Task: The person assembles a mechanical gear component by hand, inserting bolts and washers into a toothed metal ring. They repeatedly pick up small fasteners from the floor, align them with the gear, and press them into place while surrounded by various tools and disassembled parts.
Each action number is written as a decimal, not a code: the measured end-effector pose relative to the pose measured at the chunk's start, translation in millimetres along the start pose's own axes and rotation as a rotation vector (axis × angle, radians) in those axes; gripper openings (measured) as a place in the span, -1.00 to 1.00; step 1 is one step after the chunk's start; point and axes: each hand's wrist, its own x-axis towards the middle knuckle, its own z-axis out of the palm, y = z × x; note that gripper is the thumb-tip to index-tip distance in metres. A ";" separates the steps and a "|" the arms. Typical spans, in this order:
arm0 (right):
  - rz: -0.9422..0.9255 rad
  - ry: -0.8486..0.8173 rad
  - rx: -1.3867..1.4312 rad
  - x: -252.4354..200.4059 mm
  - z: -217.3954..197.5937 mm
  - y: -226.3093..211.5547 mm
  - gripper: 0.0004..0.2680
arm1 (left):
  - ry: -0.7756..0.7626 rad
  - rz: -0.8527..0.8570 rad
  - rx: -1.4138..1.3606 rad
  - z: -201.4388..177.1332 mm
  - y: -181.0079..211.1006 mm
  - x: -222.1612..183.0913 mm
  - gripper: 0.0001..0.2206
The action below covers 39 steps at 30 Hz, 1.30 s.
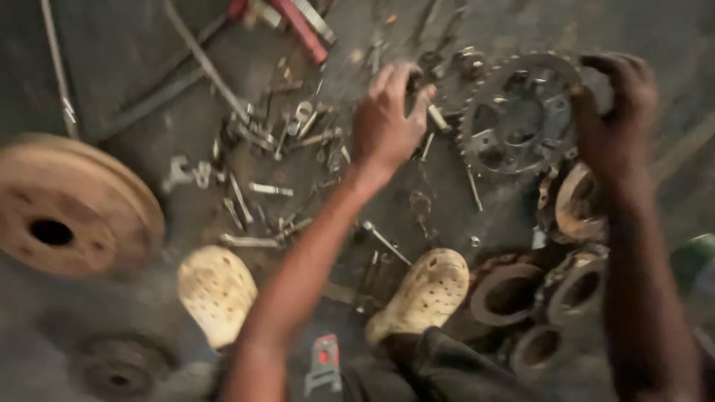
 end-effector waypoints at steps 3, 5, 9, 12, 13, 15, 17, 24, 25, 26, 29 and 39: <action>-0.021 -0.241 -0.257 12.8 -32.1 -20.1 -0.77 | 0.100 -0.014 -0.100 -37.7 -23.9 0.6 -0.81; -0.097 -0.351 -0.354 17.9 -55.2 -38.3 -0.69 | 0.158 -0.038 -0.187 -58.0 -35.9 -1.2 -0.86; -0.072 -0.533 -0.528 29.9 -66.7 -50.5 -0.65 | 0.194 -0.097 -0.350 -62.6 -47.7 -11.6 -0.88; -0.018 -0.579 -0.458 44.6 -50.9 -32.9 -0.67 | 0.066 -0.180 -0.420 -38.9 -38.8 -22.0 -0.87; 0.023 -0.561 -0.384 44.6 -34.2 -24.6 -0.69 | -0.003 -0.193 -0.441 -32.1 -32.8 -25.1 -0.85; 0.133 -0.505 -0.207 48.5 -12.0 -4.5 -0.63 | -0.092 -0.191 -0.464 -19.5 -18.4 -31.7 -0.83; 0.187 -0.456 -0.069 49.3 9.9 13.6 -0.52 | -0.125 -0.158 -0.469 -7.1 -2.4 -37.6 -0.81; 0.185 -0.396 0.148 55.6 24.2 36.9 -0.43 | -0.106 -0.113 -0.465 10.9 21.3 -33.5 -0.83; 0.206 -0.384 0.191 53.4 23.4 41.1 -0.43 | -0.091 -0.116 -0.441 13.6 24.1 -31.2 -0.83; 0.317 -0.404 0.177 51.2 25.7 44.4 -0.43 | -0.075 -0.119 -0.418 16.2 26.5 -29.9 -0.83; 0.545 -0.451 0.229 49.2 29.5 47.7 -0.45 | -0.023 -0.131 -0.376 22.2 32.6 -33.4 -0.86; 0.543 -0.417 0.519 46.9 23.4 73.7 -0.54 | 0.034 -0.120 -0.079 78.9 55.0 -60.0 -0.56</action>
